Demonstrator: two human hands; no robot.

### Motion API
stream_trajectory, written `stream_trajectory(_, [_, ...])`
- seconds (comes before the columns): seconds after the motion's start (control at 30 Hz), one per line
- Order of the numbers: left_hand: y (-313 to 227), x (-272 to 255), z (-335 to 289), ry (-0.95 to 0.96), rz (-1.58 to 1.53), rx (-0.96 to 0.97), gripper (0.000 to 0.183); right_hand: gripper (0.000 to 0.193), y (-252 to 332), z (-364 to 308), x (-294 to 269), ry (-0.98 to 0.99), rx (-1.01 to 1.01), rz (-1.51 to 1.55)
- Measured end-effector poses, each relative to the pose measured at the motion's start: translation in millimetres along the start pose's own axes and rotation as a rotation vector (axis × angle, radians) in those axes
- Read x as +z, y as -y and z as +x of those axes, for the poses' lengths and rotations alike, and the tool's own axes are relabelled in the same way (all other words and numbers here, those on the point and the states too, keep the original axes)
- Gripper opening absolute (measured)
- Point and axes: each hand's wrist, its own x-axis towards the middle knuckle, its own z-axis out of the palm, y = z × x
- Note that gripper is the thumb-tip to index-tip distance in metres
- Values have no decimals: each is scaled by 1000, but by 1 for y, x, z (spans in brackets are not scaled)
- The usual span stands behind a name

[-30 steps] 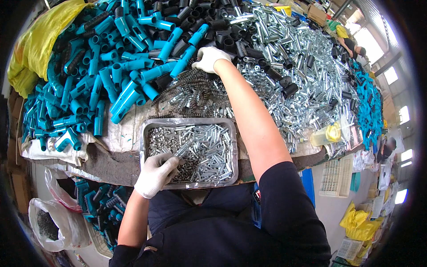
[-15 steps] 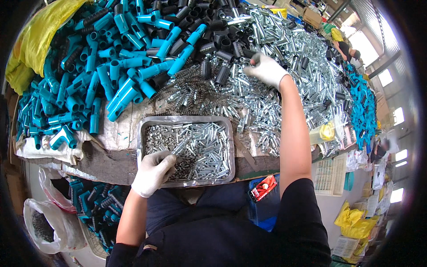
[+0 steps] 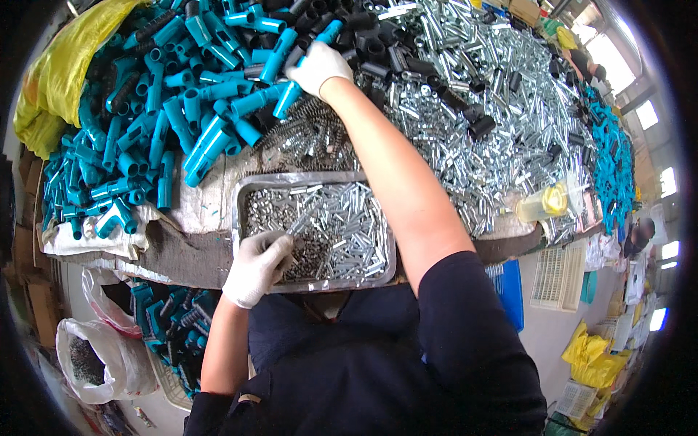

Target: The person assembles tool handles by inserting metal pins into metal cylinders, fitting plastic housing components onto the assemblies, and placing the completed handles into a basket.

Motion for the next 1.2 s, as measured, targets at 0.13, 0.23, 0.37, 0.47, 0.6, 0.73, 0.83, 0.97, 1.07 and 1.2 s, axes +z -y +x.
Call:
stream_trajectory(0.13, [2,0,0,-8,-19,-41,31,50,7,-62,-48,-306,-277,135])
stream_trajectory(0.23, [-6,-6,-10,15,-79,-68,31,41,-8,-132,-87,-226,-238,789])
stream_trajectory(0.37, [-19,-12,-28,149,-78,-115,33,34,-62,-221,-92,-26,171,1232])
stream_trajectory(0.47, [-36,-6,-42,217,-7,-152,33,27,-74,-271,-84,-124,472,1391])
stream_trajectory(0.6, [-43,9,-55,275,118,-156,32,19,-86,-313,-62,-167,314,996])
stream_trajectory(0.73, [-34,19,-61,253,196,-247,36,18,-70,-338,-61,-18,361,1246])
stream_trajectory(0.83, [-25,21,-77,180,149,-290,44,16,-50,-354,-71,227,369,1322])
stream_trajectory(0.97, [-12,31,-76,155,199,-291,45,19,-44,-375,-60,372,365,1310])
stream_trajectory(1.07, [-12,36,-77,126,211,-291,46,21,-47,-375,-63,465,377,1347])
stream_trajectory(1.2, [-16,42,-80,142,138,-286,46,21,-56,-368,-66,637,397,1532])
